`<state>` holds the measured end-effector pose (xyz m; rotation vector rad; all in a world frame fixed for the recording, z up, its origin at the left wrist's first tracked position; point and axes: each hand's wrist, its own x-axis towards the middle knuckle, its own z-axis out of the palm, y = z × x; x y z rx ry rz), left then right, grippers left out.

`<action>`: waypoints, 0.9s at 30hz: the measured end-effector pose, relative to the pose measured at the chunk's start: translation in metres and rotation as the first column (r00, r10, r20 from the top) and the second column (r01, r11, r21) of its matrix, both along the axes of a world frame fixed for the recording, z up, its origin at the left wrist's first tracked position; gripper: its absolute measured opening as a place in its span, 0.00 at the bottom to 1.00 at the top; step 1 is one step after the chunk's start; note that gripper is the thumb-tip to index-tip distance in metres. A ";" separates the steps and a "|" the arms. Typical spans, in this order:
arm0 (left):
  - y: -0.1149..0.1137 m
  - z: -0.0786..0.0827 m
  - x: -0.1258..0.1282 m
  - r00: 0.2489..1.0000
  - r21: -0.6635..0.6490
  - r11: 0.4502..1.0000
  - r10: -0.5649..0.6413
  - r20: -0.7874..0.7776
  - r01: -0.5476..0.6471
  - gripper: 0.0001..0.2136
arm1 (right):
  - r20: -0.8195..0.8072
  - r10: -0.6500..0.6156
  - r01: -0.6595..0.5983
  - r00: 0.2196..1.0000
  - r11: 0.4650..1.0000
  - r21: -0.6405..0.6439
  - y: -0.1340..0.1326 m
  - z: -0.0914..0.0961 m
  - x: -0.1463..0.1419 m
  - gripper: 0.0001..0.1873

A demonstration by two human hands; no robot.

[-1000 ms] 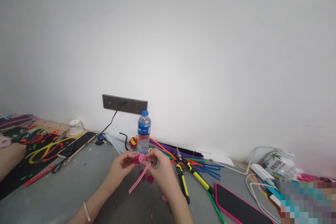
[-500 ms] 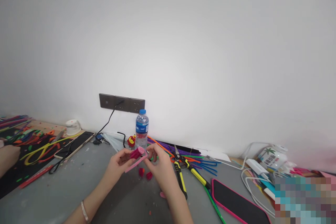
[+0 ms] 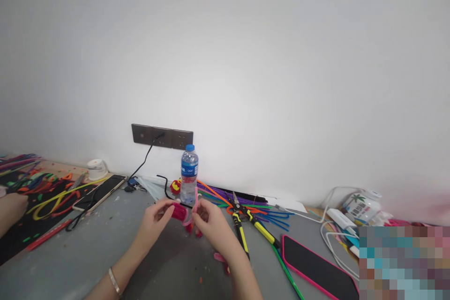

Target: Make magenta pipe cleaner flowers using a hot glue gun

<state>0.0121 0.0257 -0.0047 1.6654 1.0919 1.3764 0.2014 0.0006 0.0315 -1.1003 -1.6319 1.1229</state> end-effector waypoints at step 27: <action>-0.016 0.003 0.015 0.779 -0.133 0.972 -0.236 -0.581 0.195 0.09 | 0.160 0.338 -0.214 0.927 0.831 -0.513 -0.004 -0.014 0.011 0.02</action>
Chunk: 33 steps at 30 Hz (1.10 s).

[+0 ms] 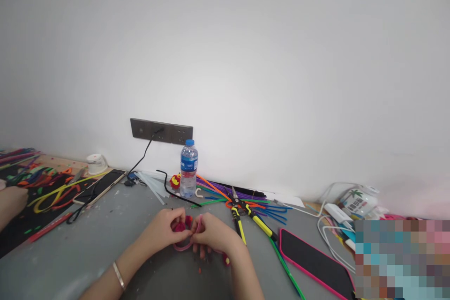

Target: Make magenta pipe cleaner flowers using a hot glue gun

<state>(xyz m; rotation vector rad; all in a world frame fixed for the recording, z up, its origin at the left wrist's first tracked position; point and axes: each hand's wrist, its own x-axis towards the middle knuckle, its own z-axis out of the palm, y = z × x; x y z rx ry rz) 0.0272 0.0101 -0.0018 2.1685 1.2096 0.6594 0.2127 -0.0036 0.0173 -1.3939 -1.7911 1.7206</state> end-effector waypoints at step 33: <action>0.007 0.008 -0.021 0.971 -0.138 0.971 -0.173 0.166 0.196 0.20 | 0.097 -0.174 0.145 0.980 0.957 0.251 0.008 -0.015 -0.001 0.06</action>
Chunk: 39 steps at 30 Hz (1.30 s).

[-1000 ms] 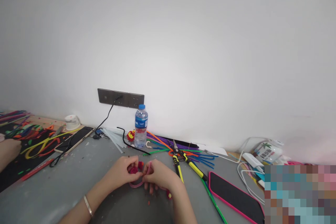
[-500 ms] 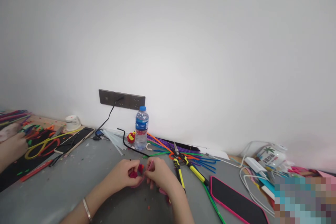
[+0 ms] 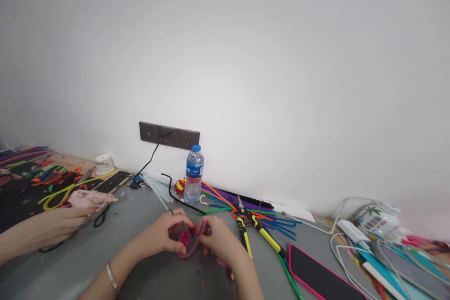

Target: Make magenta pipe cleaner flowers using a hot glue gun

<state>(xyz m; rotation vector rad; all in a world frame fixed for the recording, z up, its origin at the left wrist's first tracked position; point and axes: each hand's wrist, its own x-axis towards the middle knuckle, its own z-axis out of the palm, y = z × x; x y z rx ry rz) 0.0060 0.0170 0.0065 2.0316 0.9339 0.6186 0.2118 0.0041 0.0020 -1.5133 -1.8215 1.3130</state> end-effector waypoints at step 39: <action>0.004 0.000 -0.004 0.992 0.106 0.988 -0.100 -0.072 0.107 0.03 | 0.137 -0.092 0.057 0.986 0.969 0.242 0.004 0.012 -0.005 0.09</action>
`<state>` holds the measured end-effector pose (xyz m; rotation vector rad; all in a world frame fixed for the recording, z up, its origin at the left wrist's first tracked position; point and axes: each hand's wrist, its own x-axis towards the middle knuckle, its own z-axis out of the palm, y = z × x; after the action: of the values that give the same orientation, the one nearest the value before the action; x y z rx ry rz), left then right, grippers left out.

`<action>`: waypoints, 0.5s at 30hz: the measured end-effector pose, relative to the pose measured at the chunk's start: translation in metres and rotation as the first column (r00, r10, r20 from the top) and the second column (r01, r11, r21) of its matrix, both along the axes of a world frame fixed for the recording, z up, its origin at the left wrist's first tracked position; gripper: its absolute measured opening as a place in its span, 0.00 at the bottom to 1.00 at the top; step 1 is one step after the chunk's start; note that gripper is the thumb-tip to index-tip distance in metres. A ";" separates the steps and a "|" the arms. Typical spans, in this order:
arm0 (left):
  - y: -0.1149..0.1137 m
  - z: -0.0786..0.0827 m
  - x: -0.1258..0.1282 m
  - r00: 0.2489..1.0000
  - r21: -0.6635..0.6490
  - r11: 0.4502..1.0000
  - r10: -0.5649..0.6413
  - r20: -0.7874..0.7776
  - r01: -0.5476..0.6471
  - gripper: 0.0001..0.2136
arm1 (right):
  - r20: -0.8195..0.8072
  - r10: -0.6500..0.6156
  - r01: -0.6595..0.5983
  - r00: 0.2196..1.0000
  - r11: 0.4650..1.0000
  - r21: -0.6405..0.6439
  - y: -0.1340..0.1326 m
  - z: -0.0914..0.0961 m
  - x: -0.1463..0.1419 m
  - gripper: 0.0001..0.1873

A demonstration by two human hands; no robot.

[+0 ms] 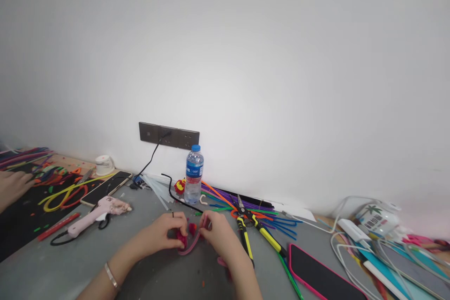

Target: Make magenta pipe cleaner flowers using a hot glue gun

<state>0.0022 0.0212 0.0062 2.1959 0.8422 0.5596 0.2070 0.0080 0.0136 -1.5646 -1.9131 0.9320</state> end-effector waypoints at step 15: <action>0.002 0.001 -0.004 0.997 -0.053 0.998 -0.024 0.078 0.028 0.05 | 0.105 -0.062 0.039 0.993 0.978 0.206 0.008 -0.007 -0.008 0.11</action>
<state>-0.0015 0.0235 0.0071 2.1192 0.7785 0.5985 0.1993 0.0163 0.0068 -1.5629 -1.9656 0.6174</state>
